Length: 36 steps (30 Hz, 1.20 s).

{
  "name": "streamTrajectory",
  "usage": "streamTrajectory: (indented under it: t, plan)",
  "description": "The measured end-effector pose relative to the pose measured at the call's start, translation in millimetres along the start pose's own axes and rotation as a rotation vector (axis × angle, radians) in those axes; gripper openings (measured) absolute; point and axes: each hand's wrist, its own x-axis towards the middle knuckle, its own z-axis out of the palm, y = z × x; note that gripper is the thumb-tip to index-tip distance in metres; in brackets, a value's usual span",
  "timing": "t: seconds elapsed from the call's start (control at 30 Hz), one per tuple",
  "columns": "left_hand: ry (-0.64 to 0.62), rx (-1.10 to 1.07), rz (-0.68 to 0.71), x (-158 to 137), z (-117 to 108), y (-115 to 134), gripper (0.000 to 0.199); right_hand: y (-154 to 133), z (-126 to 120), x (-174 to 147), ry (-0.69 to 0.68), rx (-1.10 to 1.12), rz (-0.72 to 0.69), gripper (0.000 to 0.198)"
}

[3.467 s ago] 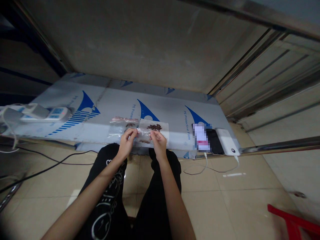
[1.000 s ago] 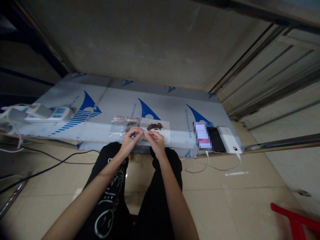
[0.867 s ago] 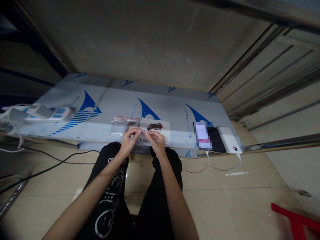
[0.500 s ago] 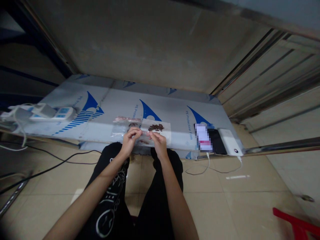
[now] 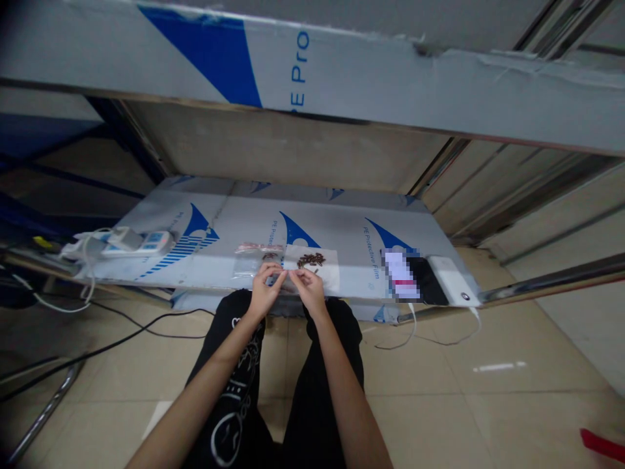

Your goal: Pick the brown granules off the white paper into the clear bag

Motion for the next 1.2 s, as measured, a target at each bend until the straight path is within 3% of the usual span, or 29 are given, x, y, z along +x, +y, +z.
streamTrajectory:
  t: [0.17,0.37,0.47,0.57,0.77,0.87,0.97,1.2]
  plan:
    - [0.011,0.028,-0.027,-5,-7,0,0.018,4,3,-6,-0.067,-0.068,-0.059,0.025]
    - [0.148,-0.027,-0.163,-1,-21,-9,0.027,18,8,-4,-0.217,-0.205,-0.162,0.024]
    - [0.204,-0.083,-0.247,-1,-30,-14,0.032,26,12,2,-0.16,-0.117,-0.083,0.025]
    - [0.244,-0.005,-0.249,-1,-41,-17,0.035,30,18,10,-0.025,-0.067,-0.018,0.027]
    - [0.251,0.264,-0.194,5,-69,-28,0.036,30,28,22,0.13,-0.154,-0.088,0.028]
    - [0.207,0.387,-0.136,12,-83,-41,0.033,29,33,26,0.162,-0.225,-0.094,0.03]
    - [0.072,0.488,-0.065,19,-95,-57,0.029,29,38,29,0.16,-0.238,-0.094,0.033]
    - [-0.216,0.732,0.083,34,-113,-82,0.036,36,48,33,0.029,-0.139,-0.101,0.038]
